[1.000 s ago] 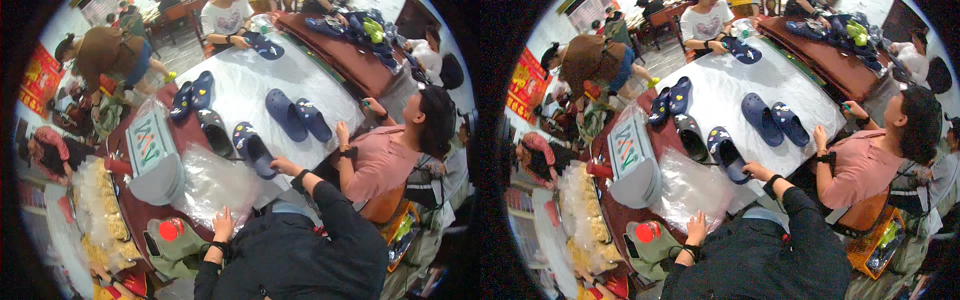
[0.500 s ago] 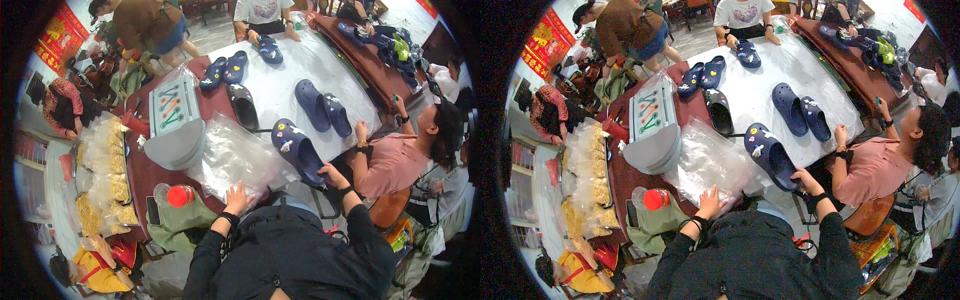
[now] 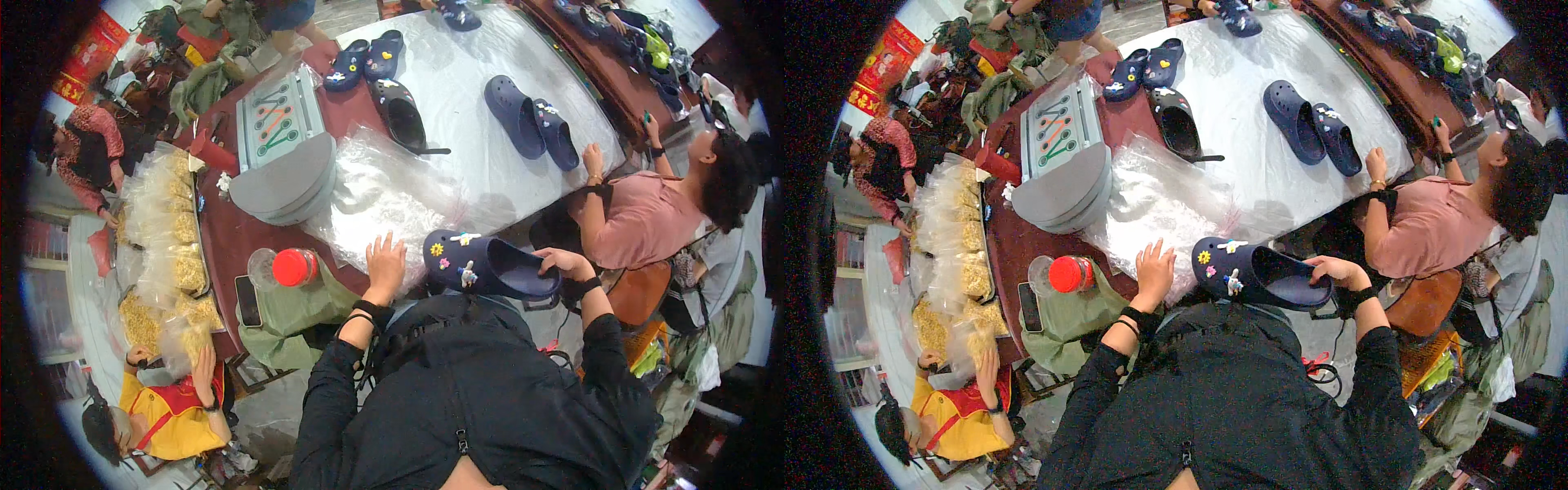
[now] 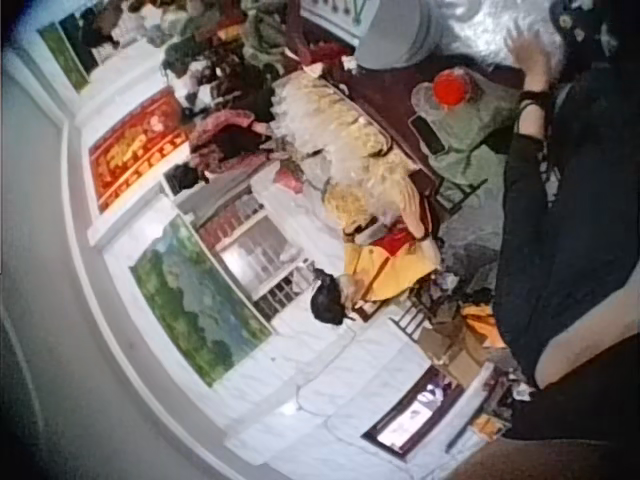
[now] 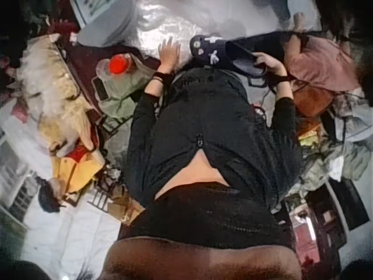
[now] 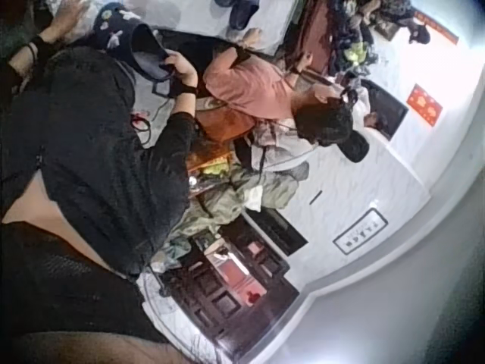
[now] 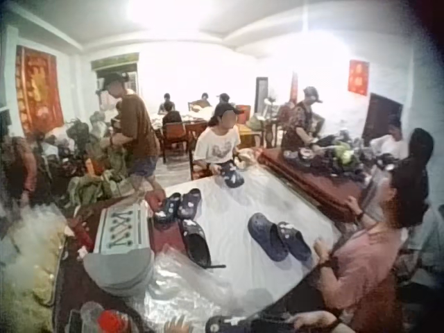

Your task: Packaging blue shoes into individual plastic bags and sealing them with a heat sealer machine.

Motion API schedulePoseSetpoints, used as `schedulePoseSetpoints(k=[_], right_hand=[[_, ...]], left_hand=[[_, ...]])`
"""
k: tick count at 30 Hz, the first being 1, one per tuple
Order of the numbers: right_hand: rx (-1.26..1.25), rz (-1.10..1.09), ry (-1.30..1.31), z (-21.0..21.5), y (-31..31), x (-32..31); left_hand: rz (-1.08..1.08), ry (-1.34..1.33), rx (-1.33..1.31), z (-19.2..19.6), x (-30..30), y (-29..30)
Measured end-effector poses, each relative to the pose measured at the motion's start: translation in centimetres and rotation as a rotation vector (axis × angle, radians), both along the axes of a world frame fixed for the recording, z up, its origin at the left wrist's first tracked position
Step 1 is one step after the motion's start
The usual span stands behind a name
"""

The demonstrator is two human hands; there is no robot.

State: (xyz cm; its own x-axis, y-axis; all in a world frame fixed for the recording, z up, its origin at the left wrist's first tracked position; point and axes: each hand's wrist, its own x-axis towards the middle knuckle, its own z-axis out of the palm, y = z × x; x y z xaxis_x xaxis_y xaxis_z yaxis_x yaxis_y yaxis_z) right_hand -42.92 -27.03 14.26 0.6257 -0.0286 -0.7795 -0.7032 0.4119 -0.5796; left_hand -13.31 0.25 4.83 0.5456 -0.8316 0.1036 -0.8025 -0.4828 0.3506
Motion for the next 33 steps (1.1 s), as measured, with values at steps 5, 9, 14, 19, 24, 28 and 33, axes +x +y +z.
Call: schedulePoseSetpoints(k=[5, 9, 14, 19, 24, 28, 33], right_hand=[[0.026, -0.023, 0.011, 0.3, 1.6, 0.2], [0.019, 0.013, -0.034, 0.8, 2.1, 0.5], [0.016, 0.046, -0.040, 1.6, 2.1, 1.1], [0.044, 0.019, -0.079, 1.2, 3.2, 2.5], [-0.205, 0.018, -0.210, -1.2, 5.4, 5.2], [-0.334, -0.002, -0.273, -2.2, 6.6, 7.0], [-0.620, 0.076, -0.314, -3.3, 7.4, 8.4]], left_hand=[[0.217, 0.538, -0.391, 2.3, 1.1, -0.3], [0.294, 0.659, -0.407, 4.5, 1.4, -1.1], [0.144, 0.648, -0.499, 4.8, 1.8, -1.3], [-0.088, 0.391, -0.371, 4.1, 1.1, -1.4], [-0.124, 0.299, -0.236, 4.8, 0.8, -1.1], [-0.123, 0.221, -0.283, 5.9, 0.6, -1.0], [-0.112, 0.139, -0.249, 6.2, 0.8, -0.9]])
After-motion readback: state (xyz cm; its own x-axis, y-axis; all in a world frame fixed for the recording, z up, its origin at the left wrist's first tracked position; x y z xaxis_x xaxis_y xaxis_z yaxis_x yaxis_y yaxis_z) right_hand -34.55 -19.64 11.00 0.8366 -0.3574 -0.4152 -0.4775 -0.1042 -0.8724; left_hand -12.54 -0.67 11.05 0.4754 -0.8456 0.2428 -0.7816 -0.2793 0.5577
